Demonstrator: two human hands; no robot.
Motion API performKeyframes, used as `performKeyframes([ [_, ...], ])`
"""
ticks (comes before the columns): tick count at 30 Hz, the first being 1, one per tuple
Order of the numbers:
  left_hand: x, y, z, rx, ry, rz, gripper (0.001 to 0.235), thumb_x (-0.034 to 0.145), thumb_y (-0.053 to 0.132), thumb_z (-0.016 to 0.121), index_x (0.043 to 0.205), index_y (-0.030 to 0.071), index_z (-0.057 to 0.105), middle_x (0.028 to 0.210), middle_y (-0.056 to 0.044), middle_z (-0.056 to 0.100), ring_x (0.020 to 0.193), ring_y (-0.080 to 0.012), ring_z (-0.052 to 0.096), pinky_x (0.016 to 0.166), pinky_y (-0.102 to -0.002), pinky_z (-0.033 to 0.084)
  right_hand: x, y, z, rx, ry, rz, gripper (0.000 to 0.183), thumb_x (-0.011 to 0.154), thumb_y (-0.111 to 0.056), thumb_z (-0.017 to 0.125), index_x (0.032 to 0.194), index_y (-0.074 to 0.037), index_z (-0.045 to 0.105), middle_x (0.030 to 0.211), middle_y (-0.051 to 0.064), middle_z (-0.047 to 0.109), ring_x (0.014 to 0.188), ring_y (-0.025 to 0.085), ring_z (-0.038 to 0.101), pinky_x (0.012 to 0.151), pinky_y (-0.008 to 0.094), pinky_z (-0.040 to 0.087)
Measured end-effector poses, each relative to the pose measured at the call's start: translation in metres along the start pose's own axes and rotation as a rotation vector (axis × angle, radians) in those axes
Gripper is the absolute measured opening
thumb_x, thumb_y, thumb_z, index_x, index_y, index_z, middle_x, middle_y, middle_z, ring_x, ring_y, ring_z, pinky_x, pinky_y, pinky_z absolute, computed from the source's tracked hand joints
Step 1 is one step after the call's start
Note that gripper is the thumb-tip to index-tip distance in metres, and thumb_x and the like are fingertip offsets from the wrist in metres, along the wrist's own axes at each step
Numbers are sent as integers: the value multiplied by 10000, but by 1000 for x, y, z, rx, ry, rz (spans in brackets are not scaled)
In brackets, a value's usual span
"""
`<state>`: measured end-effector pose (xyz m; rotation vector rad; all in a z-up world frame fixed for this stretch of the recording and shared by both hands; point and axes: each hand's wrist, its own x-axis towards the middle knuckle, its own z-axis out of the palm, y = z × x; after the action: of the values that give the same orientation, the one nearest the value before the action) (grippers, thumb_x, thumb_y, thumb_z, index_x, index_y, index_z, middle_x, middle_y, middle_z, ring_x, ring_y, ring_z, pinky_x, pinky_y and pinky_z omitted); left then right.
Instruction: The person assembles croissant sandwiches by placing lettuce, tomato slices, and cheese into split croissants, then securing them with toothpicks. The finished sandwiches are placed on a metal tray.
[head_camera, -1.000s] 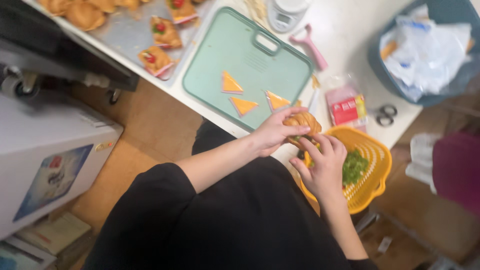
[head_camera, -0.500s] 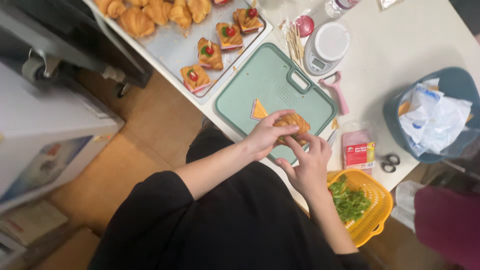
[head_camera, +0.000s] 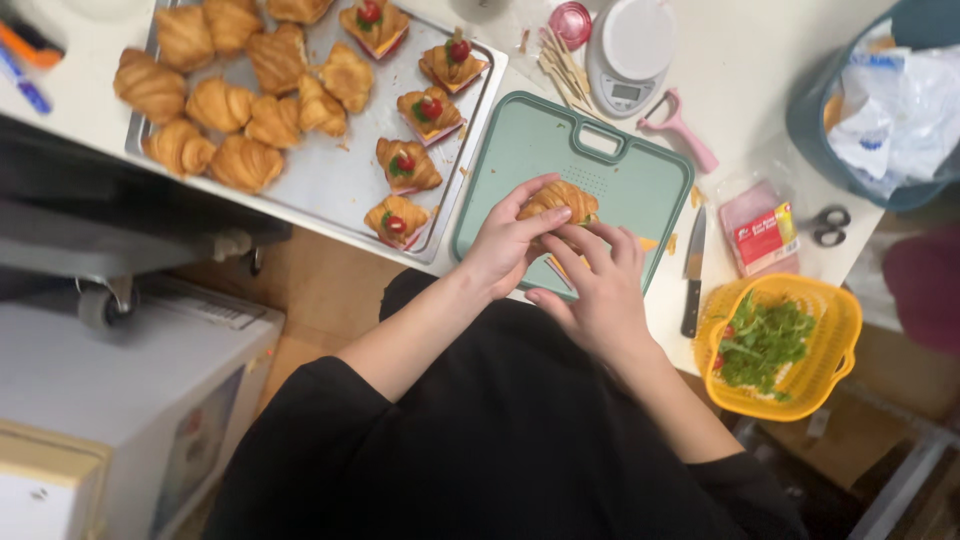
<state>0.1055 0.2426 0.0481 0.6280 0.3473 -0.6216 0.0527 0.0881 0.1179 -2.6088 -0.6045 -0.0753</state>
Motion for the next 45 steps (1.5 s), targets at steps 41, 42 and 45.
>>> performKeyframes([
  [41, 31, 156, -97, -121, 104, 69, 529, 946, 46, 657, 1455, 40, 515, 1359, -141, 607, 1243, -263, 607, 1051, -409, 514, 340, 174, 102, 433, 194, 224, 214, 983, -131, 740, 1147, 2, 704, 1033, 106, 706, 863, 180, 661, 772, 315, 543],
  [42, 36, 163, -96, -108, 107, 71, 522, 948, 40, 655, 1453, 39, 521, 1362, -134, 606, 1244, -259, 606, 1055, -408, 510, 365, 191, 113, 432, 190, 275, 211, 982, -138, 744, 1141, -4, 709, 1020, 88, 720, 849, 163, 676, 760, 311, 547],
  [45, 47, 182, -96, -169, 124, 5, 539, 923, 33, 635, 1448, 76, 521, 1323, -146, 631, 1214, -276, 621, 1017, -429, 515, 439, 248, 145, 515, 235, 405, 219, 962, -156, 763, 1123, -15, 717, 982, 60, 747, 803, 127, 705, 721, 305, 568],
])
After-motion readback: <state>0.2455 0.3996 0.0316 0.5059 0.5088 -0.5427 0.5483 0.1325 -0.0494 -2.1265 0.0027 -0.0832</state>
